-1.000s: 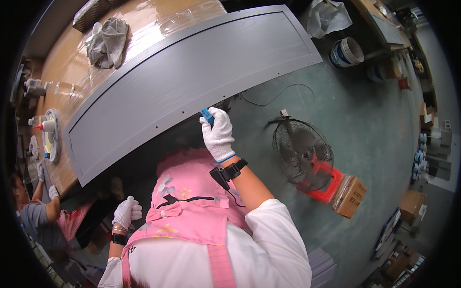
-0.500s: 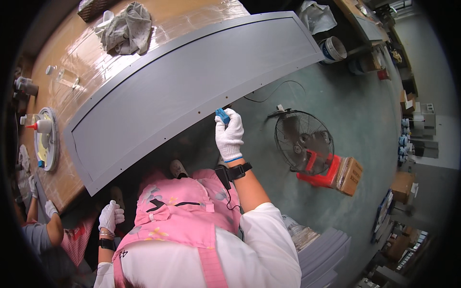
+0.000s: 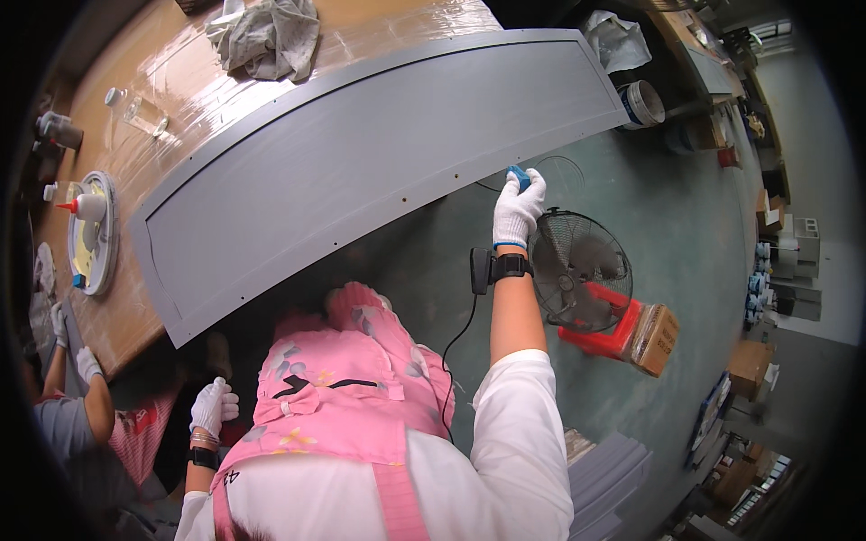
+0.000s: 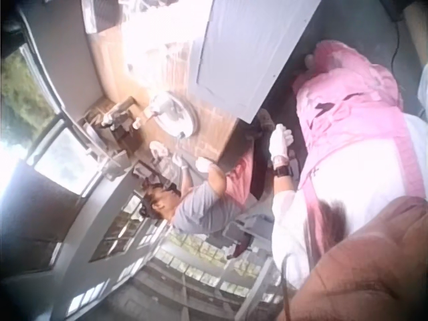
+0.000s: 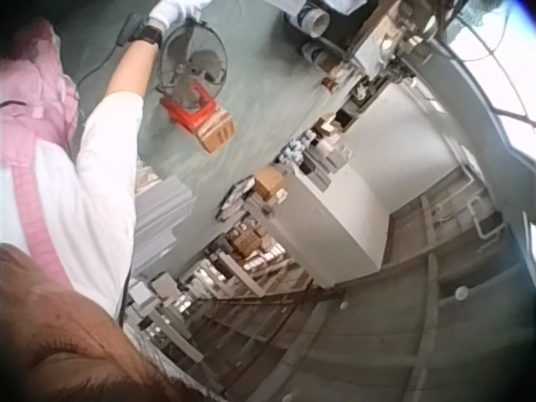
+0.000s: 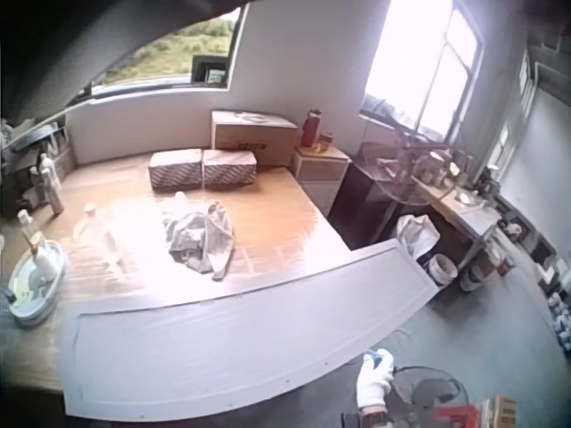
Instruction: Applying adhesive and finishing a furniture panel at a manufacturing workstation.
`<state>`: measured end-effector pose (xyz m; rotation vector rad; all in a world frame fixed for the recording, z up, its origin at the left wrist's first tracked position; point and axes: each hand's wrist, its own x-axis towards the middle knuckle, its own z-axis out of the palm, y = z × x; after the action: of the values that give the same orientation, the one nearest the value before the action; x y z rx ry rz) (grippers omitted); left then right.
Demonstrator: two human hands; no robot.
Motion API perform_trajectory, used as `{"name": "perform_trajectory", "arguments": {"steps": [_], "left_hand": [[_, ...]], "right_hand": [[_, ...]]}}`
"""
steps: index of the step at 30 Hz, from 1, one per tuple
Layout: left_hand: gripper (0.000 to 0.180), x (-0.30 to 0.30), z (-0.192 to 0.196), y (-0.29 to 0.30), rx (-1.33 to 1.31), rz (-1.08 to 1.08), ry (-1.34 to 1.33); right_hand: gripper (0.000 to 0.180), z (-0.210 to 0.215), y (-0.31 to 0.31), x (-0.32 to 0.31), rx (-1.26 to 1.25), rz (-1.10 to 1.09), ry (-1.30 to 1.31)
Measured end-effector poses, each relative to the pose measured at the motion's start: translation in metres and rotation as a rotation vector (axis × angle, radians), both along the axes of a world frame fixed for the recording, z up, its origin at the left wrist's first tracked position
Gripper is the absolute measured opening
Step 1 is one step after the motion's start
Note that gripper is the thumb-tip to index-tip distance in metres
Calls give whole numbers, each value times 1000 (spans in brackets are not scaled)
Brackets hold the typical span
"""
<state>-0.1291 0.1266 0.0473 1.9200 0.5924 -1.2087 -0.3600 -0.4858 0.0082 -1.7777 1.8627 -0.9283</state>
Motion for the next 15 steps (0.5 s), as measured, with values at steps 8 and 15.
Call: {"name": "perform_trajectory", "arguments": {"steps": [8, 15], "left_hand": [[29, -27, 4, -10, -49, 29, 11], [32, -46, 5, 4, 27, -18, -35]], "right_hand": [[34, -20, 91, 27, -294, 414, -149], [32, -18, 167, 52, -225, 665, -296]]}}
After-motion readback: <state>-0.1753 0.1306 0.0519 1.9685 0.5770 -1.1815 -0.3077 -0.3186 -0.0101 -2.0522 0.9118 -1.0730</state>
